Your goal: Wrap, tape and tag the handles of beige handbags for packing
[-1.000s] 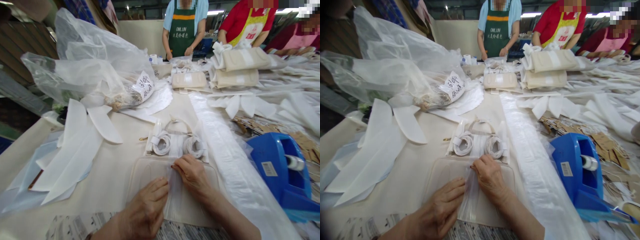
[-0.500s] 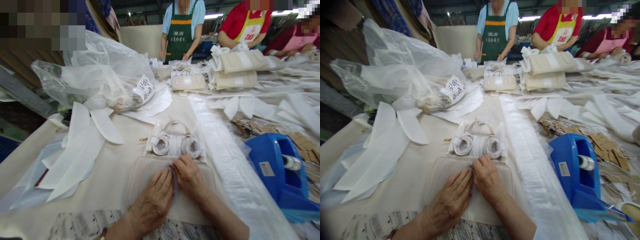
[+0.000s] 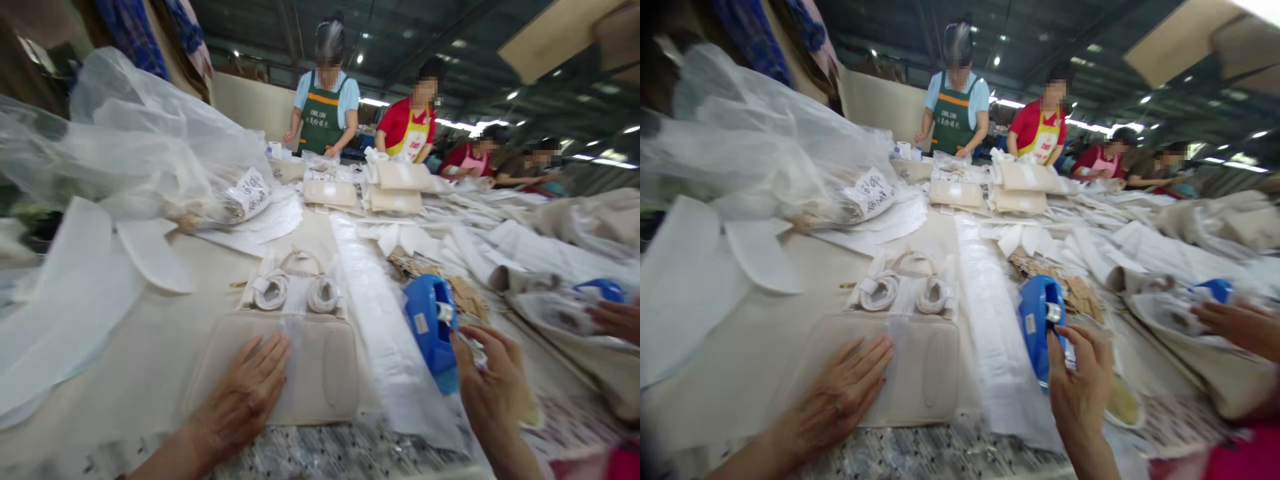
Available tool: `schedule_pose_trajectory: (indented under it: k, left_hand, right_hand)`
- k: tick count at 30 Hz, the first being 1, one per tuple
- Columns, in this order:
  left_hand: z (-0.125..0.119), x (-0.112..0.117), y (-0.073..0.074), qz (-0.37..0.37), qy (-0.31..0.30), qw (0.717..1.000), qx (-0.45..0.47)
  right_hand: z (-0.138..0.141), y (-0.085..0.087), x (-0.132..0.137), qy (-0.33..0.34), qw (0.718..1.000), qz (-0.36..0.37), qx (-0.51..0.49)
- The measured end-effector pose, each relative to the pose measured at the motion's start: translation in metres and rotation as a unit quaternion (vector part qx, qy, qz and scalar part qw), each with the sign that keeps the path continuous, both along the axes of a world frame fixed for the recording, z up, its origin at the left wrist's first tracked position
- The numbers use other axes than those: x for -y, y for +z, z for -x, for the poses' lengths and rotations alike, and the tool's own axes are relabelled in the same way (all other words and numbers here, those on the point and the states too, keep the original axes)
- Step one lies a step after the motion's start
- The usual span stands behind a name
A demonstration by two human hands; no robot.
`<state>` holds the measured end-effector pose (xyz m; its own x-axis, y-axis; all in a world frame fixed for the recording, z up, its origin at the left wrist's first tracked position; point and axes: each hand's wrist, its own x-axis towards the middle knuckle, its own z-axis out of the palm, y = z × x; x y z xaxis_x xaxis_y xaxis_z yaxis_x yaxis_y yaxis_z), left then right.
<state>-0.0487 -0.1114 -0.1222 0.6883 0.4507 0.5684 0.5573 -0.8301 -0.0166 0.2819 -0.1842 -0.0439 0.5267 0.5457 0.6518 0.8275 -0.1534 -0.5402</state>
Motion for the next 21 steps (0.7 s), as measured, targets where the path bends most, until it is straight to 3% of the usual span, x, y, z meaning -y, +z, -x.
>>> schedule_pose_trajectory:
  k: [3,7,13,18,21]
  left_hand:
    - [-0.003,-0.002,-0.008,0.019,-0.003,0.998,0.066]
    - [-0.005,-0.004,-0.009,-0.011,-0.01,0.997,0.077]
    - [-0.004,-0.005,-0.005,-0.042,-0.013,0.997,0.06]
    - [-0.006,-0.003,-0.007,-0.023,-0.01,0.997,0.078]
    - [-0.004,-0.004,-0.007,-0.019,-0.004,0.997,0.079]
  right_hand:
    - [-0.038,0.002,0.012,-0.044,0.984,0.092,-0.147]
    - [-0.05,-0.008,0.007,-0.024,0.962,0.127,-0.239]
    - [-0.045,-0.015,0.004,-0.008,0.941,0.0,-0.337]
    - [-0.025,-0.029,0.056,0.0,0.939,-0.099,-0.33]
    - [-0.014,-0.048,0.082,-0.003,0.907,-0.059,-0.416]
